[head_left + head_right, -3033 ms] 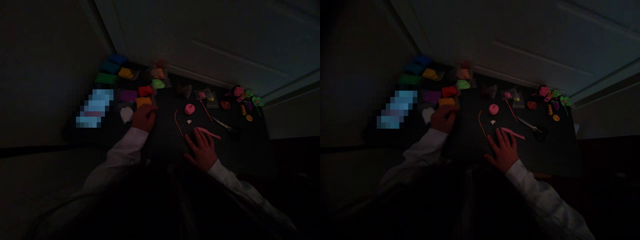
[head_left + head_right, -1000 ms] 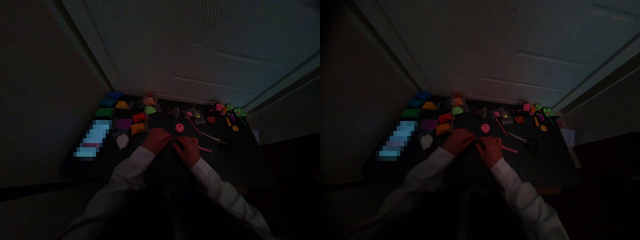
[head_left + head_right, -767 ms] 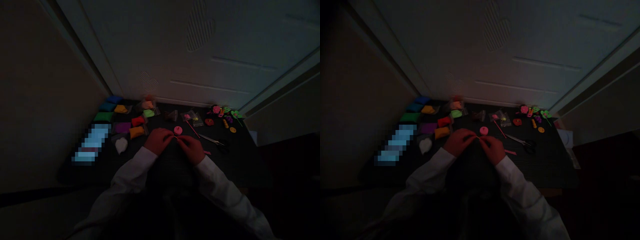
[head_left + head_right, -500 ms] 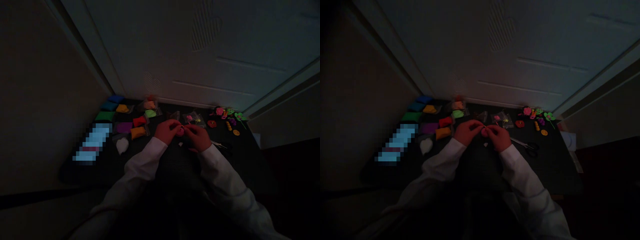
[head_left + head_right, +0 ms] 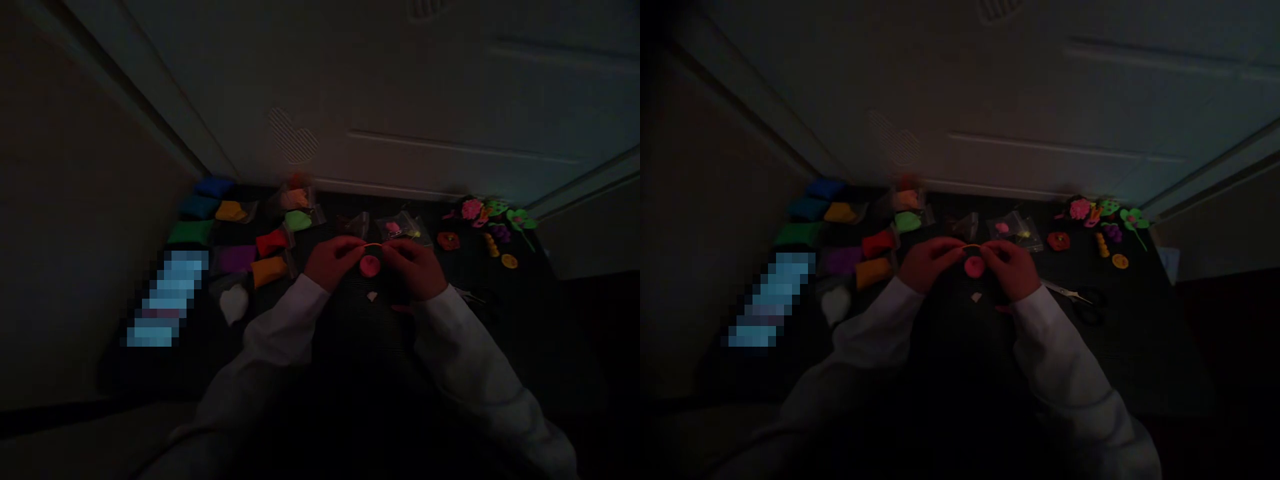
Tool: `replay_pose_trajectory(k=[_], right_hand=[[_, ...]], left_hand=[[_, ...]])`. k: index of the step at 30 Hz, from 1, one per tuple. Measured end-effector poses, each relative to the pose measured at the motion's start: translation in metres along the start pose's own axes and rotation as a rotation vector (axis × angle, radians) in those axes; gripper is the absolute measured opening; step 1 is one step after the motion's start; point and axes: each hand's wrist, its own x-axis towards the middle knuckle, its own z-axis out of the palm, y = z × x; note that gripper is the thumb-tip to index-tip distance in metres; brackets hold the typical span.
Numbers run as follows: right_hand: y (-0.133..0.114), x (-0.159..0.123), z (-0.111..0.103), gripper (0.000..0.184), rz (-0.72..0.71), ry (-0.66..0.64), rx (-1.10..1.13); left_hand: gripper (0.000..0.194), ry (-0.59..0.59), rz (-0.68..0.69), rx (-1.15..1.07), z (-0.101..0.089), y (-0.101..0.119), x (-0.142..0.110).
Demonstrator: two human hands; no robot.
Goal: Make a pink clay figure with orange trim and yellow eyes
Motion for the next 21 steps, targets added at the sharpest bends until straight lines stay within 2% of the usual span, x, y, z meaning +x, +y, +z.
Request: replay_pose_trajectory(k=[3, 6, 11, 16, 21], right_hand=[[0.005, 0.0, -0.002, 0.024, 0.051, 0.007, -0.008], [0.009, 0.001, -0.002, 0.022, 0.086, 0.011, -0.031], [0.012, -0.001, -0.001, 0.022, 0.096, 0.014, -0.132], [0.011, -0.002, 0.001, 0.02, 0.085, -0.009, -0.195], [0.007, -0.004, 0.001, 0.019, 0.08, -0.014, -0.248]], left_hand=[[0.028, 0.002, -0.077, 0.008, -0.001, -0.008, -0.002], [0.027, 0.024, -0.108, 0.107, 0.0, -0.01, -0.004], [0.024, 0.044, -0.108, 0.323, 0.006, -0.005, -0.005], [0.023, 0.029, -0.127, 0.372, 0.008, -0.003, -0.008], [0.02, 0.072, -0.057, 0.476, 0.008, -0.006, -0.01]])
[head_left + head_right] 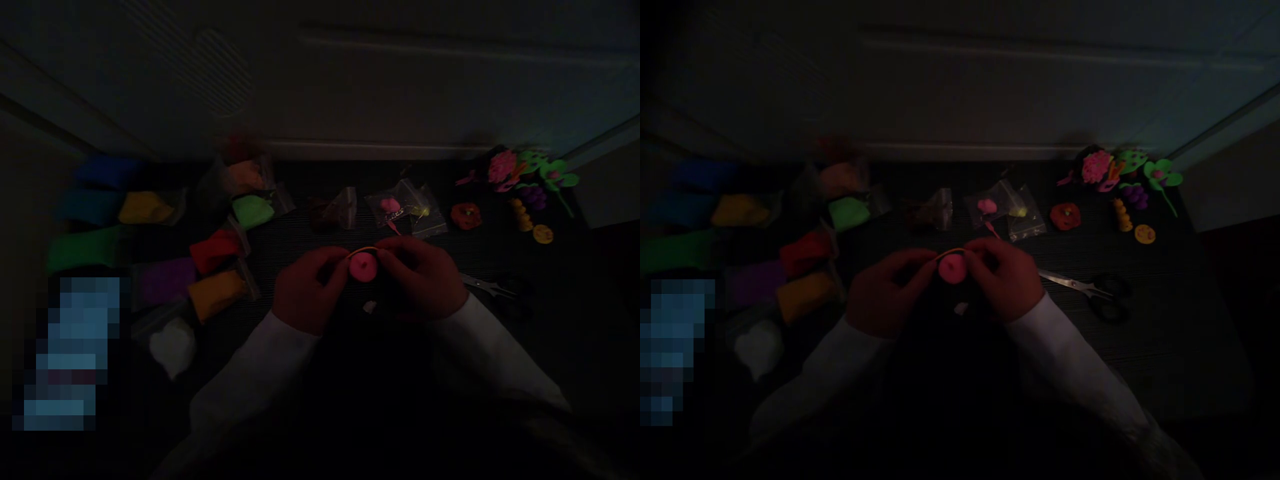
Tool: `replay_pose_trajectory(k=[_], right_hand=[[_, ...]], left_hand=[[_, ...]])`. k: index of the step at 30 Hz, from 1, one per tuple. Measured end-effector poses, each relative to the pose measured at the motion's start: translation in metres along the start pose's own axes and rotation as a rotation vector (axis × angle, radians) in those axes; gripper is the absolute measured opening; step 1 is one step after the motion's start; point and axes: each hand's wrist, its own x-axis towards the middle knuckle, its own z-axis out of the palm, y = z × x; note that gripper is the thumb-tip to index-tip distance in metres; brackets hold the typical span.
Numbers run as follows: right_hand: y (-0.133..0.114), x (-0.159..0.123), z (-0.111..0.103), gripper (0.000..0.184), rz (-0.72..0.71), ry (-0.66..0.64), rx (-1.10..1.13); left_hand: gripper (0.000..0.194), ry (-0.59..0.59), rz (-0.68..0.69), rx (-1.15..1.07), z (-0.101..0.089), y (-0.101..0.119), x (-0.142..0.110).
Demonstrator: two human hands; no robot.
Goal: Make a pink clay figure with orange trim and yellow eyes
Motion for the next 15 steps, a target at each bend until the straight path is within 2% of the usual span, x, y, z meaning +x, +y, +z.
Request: replay_pose_trajectory(k=[5, 15], right_hand=[[-0.0009, -0.0012, -0.0008, 0.016, -0.028, 0.0, -0.073], [-0.0015, -0.0018, -0.0006, 0.013, -0.052, 0.011, -0.147]], left_hand=[[0.018, 0.016, 0.04, 0.079, 0.0009, -0.0016, -0.0018], [0.016, 0.023, 0.061, 0.1, 0.002, -0.0017, -0.004]])
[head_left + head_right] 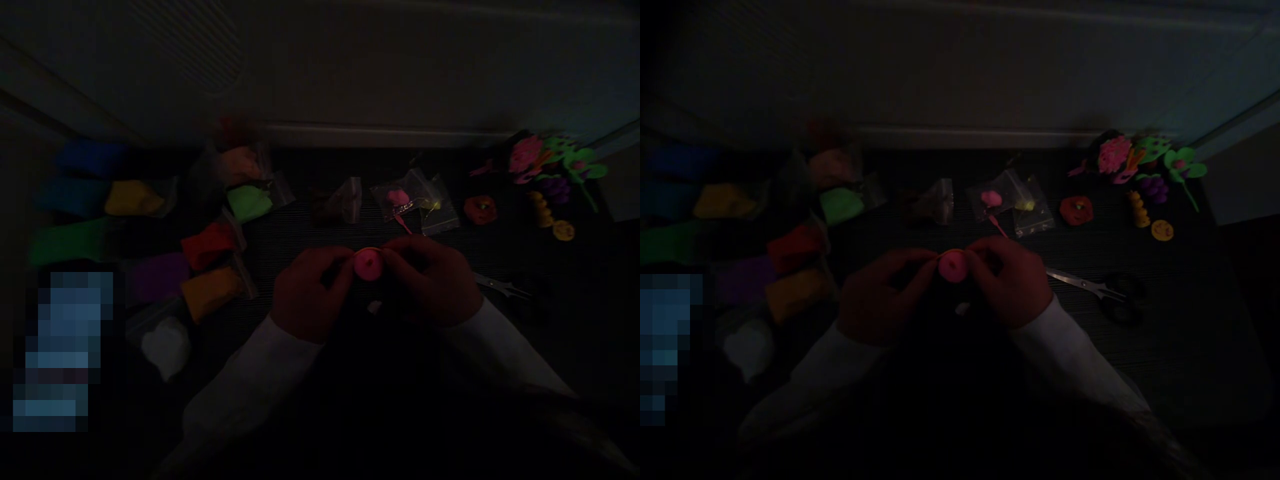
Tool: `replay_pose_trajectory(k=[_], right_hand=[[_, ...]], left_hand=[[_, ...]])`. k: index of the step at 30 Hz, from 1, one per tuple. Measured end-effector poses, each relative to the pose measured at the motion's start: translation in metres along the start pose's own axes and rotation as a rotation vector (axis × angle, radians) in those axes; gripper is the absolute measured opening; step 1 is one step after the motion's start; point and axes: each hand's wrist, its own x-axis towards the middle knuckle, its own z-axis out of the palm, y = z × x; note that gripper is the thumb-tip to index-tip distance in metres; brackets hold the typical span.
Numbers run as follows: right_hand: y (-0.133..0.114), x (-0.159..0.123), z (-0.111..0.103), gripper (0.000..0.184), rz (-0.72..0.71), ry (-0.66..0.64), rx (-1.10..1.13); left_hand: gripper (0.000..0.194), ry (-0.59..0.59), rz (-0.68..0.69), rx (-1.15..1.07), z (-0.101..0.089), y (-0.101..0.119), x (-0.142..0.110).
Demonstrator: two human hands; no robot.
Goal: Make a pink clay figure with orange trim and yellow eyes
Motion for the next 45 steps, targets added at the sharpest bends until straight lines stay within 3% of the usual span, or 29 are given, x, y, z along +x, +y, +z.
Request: replay_pose_trajectory(k=[7, 23, 38, 45], right_hand=[[0.0, 0.0, 0.001, 0.013, -0.008, 0.005, -0.031], [0.001, 0.0, 0.003, 0.014, -0.04, 0.018, -0.044], [0.002, 0.0, 0.004, 0.013, -0.049, 0.022, -0.018], [0.003, 0.0, 0.004, 0.014, -0.056, 0.024, -0.026]], left_hand=[[0.017, -0.02, -0.004, 0.001, 0.0, 0.001, -0.001], [0.021, -0.206, -0.159, -0.226, -0.012, 0.003, 0.004], [0.022, -0.192, -0.141, -0.18, -0.011, 0.003, 0.004], [0.029, -0.202, -0.029, -0.119, -0.009, 0.002, 0.004]])
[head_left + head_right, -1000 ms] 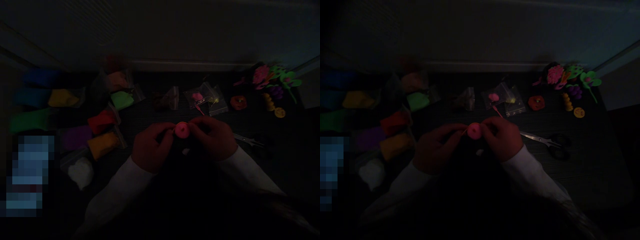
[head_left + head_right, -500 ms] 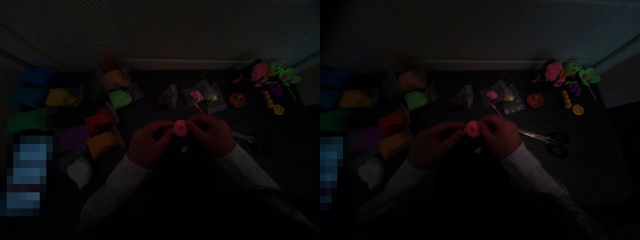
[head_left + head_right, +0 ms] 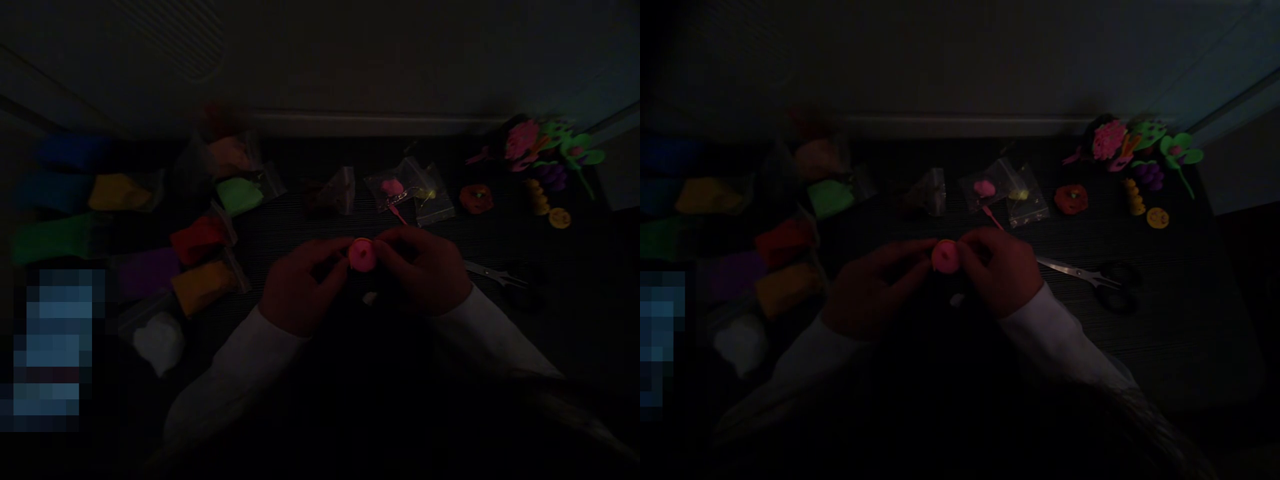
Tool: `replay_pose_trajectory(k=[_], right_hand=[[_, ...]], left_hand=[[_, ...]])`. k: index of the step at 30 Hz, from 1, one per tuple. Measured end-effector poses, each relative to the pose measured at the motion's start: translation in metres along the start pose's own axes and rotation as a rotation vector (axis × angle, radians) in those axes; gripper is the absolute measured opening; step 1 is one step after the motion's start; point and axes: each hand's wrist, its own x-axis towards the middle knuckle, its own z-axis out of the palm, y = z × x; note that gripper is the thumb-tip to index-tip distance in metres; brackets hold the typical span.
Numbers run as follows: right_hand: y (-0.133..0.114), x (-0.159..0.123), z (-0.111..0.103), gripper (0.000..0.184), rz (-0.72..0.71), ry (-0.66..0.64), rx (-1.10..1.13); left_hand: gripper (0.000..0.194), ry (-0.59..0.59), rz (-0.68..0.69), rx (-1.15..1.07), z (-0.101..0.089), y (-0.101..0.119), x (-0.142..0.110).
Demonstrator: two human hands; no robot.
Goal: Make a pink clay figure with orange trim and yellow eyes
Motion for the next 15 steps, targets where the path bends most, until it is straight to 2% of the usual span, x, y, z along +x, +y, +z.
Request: replay_pose_trajectory(k=[7, 15], right_hand=[[-0.0006, -0.0002, -0.0003, 0.013, -0.003, -0.002, -0.016], [-0.0005, 0.0, 0.0005, 0.013, -0.003, 0.014, 0.0]], left_hand=[[0.032, -0.007, 0.093, -0.005, 0.0023, -0.0007, 0.0002], [0.034, -0.025, 0.099, -0.009, 0.001, -0.0005, 0.0001]])
